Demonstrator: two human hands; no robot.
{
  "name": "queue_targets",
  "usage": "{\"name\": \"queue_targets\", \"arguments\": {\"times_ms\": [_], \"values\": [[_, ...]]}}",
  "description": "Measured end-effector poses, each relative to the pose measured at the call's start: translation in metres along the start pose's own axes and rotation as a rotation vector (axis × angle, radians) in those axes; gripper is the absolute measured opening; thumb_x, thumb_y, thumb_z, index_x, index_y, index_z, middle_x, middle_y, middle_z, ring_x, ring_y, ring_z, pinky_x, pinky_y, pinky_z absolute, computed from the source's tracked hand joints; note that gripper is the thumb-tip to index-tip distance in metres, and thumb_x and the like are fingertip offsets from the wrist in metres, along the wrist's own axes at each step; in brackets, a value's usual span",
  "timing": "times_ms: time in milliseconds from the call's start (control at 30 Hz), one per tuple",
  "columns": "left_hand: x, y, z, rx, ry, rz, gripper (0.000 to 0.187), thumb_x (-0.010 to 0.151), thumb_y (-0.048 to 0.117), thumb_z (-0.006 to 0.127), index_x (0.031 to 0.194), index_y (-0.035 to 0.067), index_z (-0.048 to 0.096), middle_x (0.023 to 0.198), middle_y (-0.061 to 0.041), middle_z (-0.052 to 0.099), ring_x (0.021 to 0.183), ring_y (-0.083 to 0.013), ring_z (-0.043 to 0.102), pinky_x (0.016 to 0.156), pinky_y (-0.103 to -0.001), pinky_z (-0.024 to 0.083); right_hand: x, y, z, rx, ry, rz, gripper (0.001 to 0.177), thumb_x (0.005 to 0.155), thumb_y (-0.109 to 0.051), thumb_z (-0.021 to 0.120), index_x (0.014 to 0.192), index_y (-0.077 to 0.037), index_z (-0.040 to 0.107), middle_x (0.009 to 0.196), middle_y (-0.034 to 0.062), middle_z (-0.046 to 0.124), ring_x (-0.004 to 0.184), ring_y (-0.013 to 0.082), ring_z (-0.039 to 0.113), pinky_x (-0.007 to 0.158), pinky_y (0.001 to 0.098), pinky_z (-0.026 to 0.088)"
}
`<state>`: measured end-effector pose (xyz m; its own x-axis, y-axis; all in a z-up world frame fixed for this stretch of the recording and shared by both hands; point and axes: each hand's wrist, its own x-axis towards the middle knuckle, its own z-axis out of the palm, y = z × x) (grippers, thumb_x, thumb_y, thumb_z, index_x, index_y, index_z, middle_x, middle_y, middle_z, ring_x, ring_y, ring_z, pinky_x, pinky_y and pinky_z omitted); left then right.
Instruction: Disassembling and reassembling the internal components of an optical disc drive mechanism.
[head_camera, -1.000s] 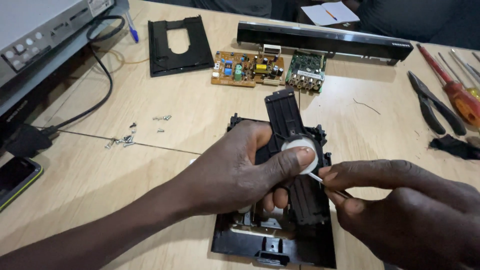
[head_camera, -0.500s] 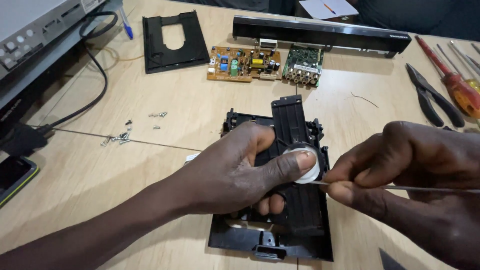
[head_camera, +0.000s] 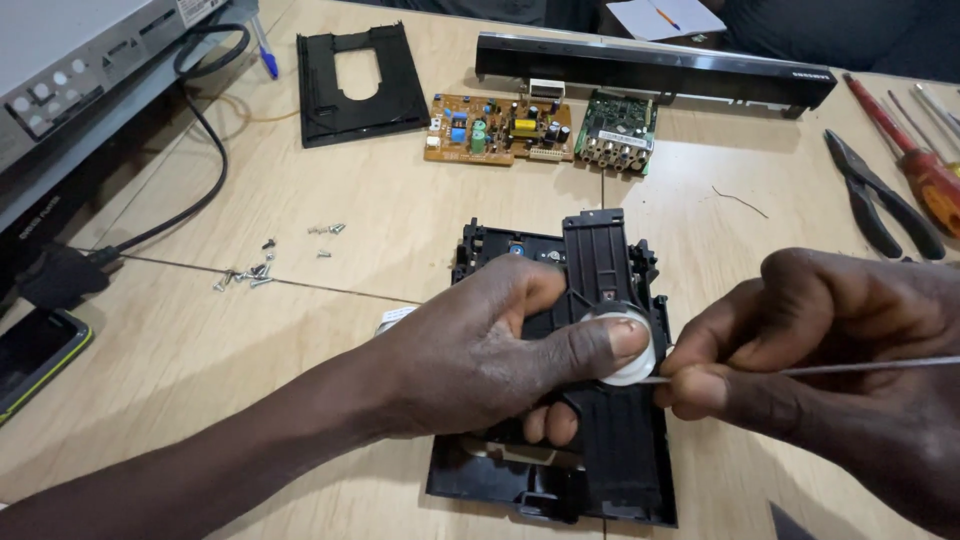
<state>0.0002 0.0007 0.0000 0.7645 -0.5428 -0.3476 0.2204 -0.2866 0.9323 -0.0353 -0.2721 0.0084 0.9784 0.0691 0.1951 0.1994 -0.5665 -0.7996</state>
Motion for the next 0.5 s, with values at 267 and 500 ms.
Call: {"name": "queue_targets", "arguments": {"times_ms": [267,500], "values": [[0.000,-0.003,-0.003,-0.136,-0.071,0.080,0.039,0.085,0.039,0.068,0.076,0.003,0.056,0.061,-0.008,0.057,0.049,-0.0149,0.062,0.041,-0.026,0.043,-0.009,-0.009,0.041,0.043,0.023,-0.074,0.042,0.060,-0.010,0.091,0.056,-0.008,0.049,0.070,0.0103,0.090,0.060,0.0161,0.084,0.057,0.0279,0.065],[0.006,-0.008,-0.001,-0.204,-0.037,0.088,0.039,0.091,0.041,0.061,0.090,0.002,0.061,0.070,-0.011,0.064,0.055,-0.0143,0.062,0.045,-0.025,0.046,-0.014,-0.016,0.041,-0.154,0.041,-0.414,0.032,0.062,-0.003,0.084,0.090,-0.004,0.069,0.097,0.0077,0.083,0.086,0.0112,0.089,0.081,0.0178,0.067]]}}
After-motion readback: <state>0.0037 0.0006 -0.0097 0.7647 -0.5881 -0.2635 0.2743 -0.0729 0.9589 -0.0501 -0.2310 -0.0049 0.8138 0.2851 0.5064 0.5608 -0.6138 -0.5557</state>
